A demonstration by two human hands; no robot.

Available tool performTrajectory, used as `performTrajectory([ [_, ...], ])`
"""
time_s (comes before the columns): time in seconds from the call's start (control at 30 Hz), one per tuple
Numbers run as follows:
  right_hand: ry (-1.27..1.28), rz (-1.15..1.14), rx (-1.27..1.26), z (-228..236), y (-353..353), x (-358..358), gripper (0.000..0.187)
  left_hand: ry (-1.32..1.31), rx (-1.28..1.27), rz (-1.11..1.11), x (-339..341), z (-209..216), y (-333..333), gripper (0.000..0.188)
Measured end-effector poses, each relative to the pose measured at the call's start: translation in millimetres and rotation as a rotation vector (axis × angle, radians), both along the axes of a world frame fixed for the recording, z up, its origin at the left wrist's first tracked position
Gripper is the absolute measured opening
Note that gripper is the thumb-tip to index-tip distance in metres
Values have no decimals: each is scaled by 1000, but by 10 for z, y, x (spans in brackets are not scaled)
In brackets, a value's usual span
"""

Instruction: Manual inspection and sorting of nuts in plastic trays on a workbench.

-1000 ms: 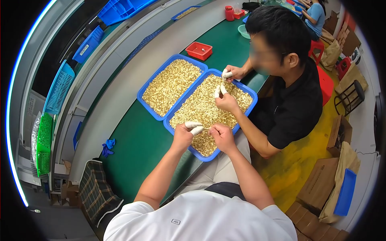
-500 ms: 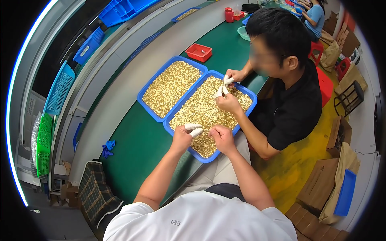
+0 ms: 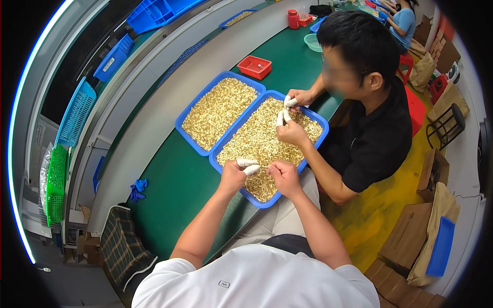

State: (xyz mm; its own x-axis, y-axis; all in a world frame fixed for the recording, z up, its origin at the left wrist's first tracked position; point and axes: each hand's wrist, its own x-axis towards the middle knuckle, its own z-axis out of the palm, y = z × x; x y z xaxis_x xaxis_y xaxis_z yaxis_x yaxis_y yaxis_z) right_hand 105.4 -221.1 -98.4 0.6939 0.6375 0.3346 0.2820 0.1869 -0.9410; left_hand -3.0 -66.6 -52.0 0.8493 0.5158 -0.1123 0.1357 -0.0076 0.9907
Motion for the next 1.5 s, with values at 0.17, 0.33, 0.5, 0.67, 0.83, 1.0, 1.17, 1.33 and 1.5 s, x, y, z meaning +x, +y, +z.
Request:
performTrajectory([
  [0.17,-80,30,-20,0,10,5,19,93,-30,-114,6,-25,-60,10],
  [0.33,82,3,22,-32,9,0,20,107,-1,-79,-1,-12,-73,10],
  [0.5,17,-4,2,32,-2,-1,20,-46,-39,47,-36,8,37,10],
  [0.67,-16,24,-21,63,-22,0,20,-3,41,14,-18,-4,-1,9],
  [0.83,-69,45,-31,46,-4,-2,19,43,26,6,20,16,-30,9],
  [1.0,-19,23,-23,21,-7,-5,18,211,312,-26,47,35,-40,15],
  [1.17,35,0,-2,10,9,-9,16,2,100,0,12,-11,-42,12],
  [1.33,-32,34,-42,43,-3,3,15,-11,121,-76,-20,-39,-8,11],
  [1.5,-7,-15,-25,11,34,-16,15,57,272,-36,22,71,254,9],
])
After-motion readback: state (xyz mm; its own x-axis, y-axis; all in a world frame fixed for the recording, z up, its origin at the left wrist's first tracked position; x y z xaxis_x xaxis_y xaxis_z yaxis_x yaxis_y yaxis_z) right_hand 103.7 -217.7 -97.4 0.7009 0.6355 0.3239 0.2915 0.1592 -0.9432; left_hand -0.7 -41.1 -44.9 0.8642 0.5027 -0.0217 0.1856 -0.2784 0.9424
